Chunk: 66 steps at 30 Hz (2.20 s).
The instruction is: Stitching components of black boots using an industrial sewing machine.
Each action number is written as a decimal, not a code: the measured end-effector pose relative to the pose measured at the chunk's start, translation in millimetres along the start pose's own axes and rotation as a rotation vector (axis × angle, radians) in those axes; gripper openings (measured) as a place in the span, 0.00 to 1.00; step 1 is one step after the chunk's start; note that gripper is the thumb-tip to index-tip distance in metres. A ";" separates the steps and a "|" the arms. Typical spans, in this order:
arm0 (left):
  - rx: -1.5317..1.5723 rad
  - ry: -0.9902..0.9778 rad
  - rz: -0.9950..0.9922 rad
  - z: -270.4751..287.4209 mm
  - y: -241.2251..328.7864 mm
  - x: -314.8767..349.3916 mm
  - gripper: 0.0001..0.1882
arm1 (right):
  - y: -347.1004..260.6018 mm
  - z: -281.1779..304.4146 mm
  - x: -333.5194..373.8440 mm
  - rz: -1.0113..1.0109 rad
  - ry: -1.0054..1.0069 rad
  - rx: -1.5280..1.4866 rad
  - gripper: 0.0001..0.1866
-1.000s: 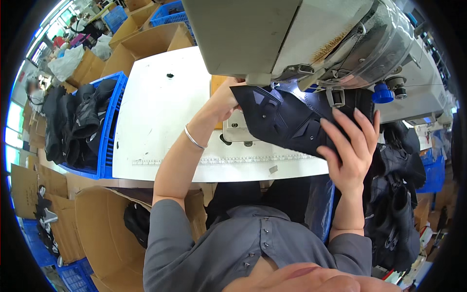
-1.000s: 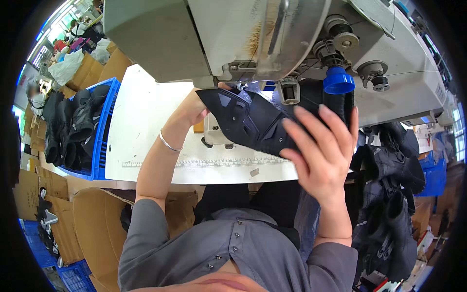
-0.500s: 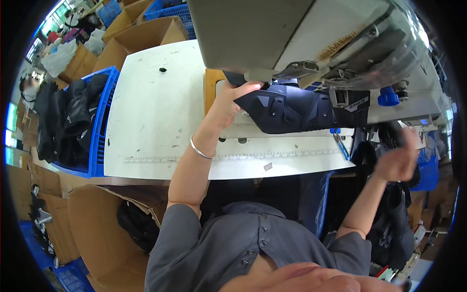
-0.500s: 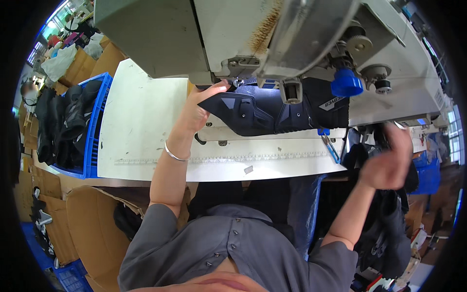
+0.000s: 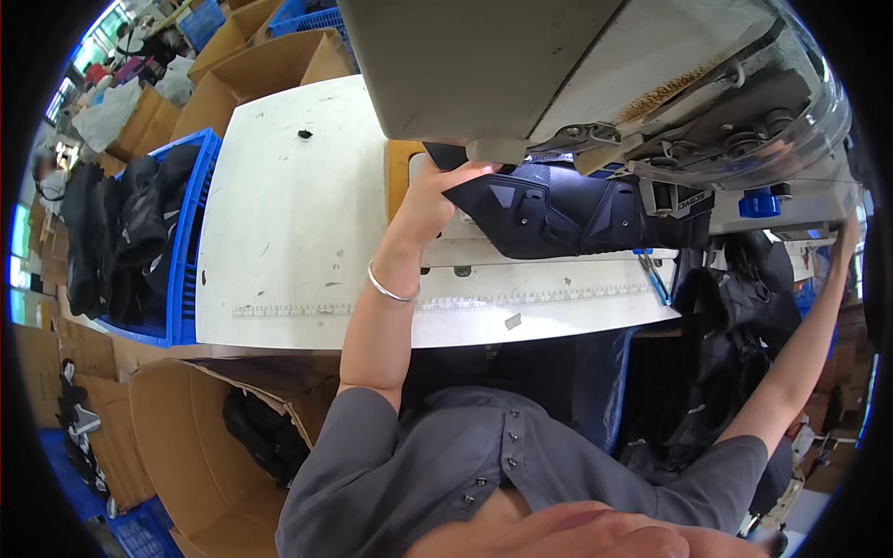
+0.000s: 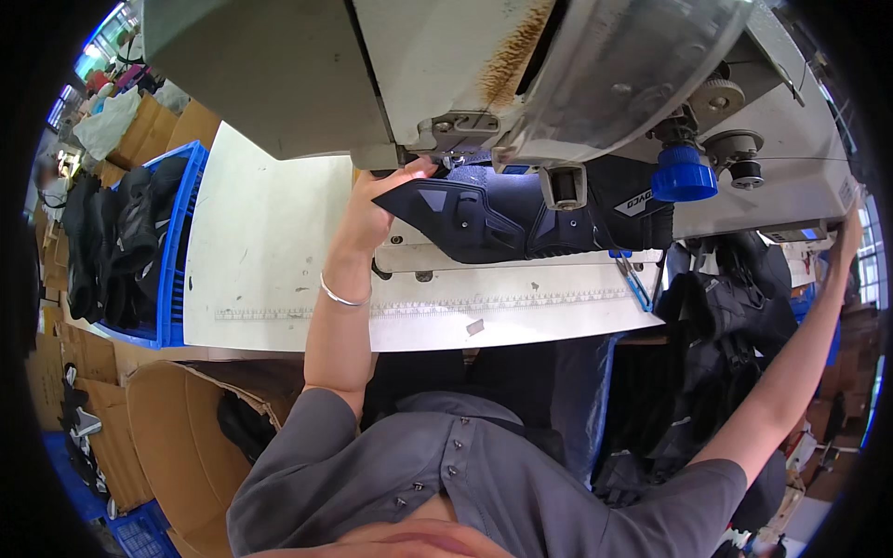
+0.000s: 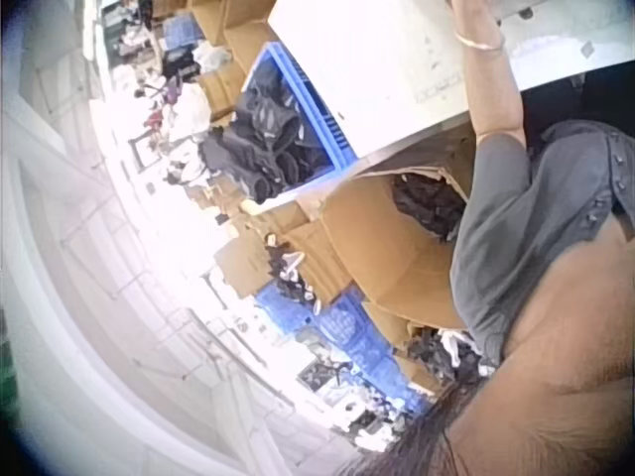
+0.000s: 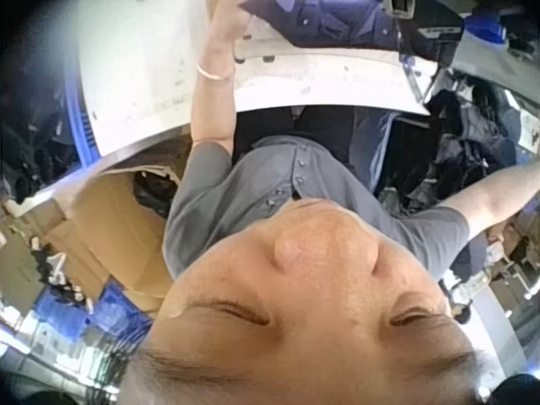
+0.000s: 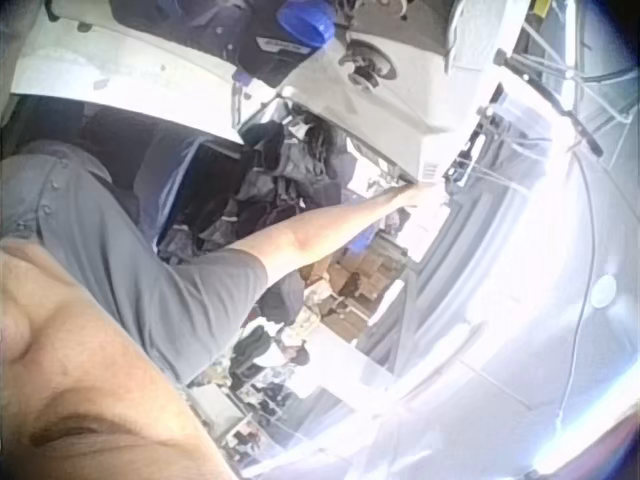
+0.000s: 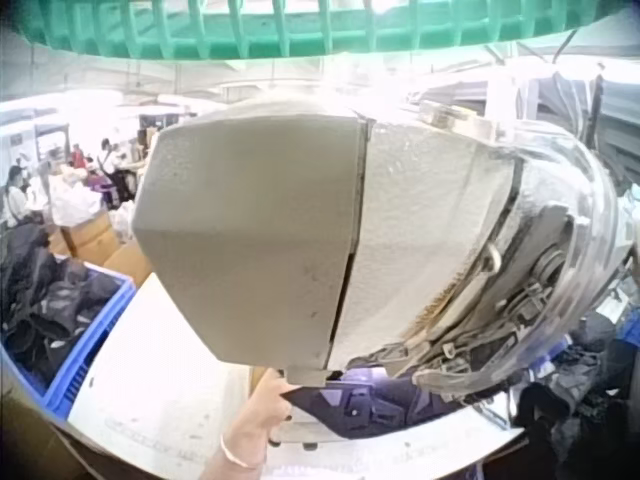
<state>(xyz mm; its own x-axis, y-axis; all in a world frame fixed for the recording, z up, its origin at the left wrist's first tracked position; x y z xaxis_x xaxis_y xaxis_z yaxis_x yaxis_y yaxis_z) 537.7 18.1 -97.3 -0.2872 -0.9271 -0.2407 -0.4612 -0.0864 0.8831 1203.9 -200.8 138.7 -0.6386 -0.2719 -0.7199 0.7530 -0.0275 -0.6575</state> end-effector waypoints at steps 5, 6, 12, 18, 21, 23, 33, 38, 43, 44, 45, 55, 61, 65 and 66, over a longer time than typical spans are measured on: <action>-0.005 0.014 0.093 1.8 -0.1 -2.1 0.29 | 86.8 6.7 65.4 -0.261 0.040 -0.324 0.32; -0.074 -0.020 0.030 7.2 -5.6 -1.9 0.29 | 81.0 5.1 52.2 -0.270 0.049 -0.336 0.30; -0.115 -0.100 -0.047 6.7 -7.9 -0.2 0.25 | 52.1 46.2 -56.5 0.083 -0.258 0.323 0.29; 0.302 0.062 0.198 -7.5 9.3 3.9 0.16 | 54.9 9.1 61.9 0.227 0.286 0.023 0.31; 0.089 -0.035 0.050 -7.8 -1.9 -4.9 0.12 | 109.0 51.7 4.3 -0.375 0.040 -0.505 0.32; 0.099 0.047 0.107 -7.7 11.6 5.8 0.11 | 45.4 3.3 -2.2 -0.282 0.110 -0.213 0.35; 0.197 0.080 0.160 -12.0 8.5 0.9 0.11 | 94.3 12.4 46.0 -0.188 0.192 -0.289 0.31; 0.230 0.059 0.156 -19.1 14.0 6.2 0.12 | 68.8 28.7 -8.6 -0.291 0.017 -0.323 0.28; 0.222 0.091 0.146 -14.3 6.8 6.1 0.13 | 45.8 17.7 -49.2 -0.120 -0.245 -0.087 0.29; 0.247 0.130 0.160 -14.1 4.8 5.1 0.13 | 44.1 18.2 -49.5 -0.118 -0.247 -0.086 0.29; 0.267 0.173 0.176 -12.9 3.5 5.7 0.12 | 43.9 16.4 -44.5 -0.145 -0.252 -0.100 0.30; 0.242 0.166 0.168 -13.8 3.9 8.1 0.13 | 32.0 11.5 -11.2 0.003 -0.102 -0.073 0.25; 0.218 0.181 0.152 -12.5 2.8 8.3 0.13 | 17.7 6.0 8.7 0.221 0.027 0.135 0.23; 0.240 0.201 0.182 -14.5 6.5 11.6 0.14 | 13.0 -16.1 53.4 0.015 0.346 -0.237 0.26; 0.255 0.194 0.190 -14.5 7.6 10.4 0.14 | 13.3 -16.1 55.4 0.068 0.349 -0.294 0.25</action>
<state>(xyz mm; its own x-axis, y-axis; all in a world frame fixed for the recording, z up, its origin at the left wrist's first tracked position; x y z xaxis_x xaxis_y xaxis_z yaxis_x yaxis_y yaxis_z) 543.4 2.5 -87.2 -0.2350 -0.9718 0.0201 -0.6164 0.1650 0.7699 1176.0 -200.7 86.5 -0.6427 0.0776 -0.7622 0.7500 0.2667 -0.6053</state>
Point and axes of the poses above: each hand's wrist, its own x-axis away from the middle knuckle, its own z-axis out of the back of the hand, y = z × x, the point moved 3 cm from there along -x, towards the middle knuckle, and after that the axes turned 9 degrees about y, right-handed, at the moved point
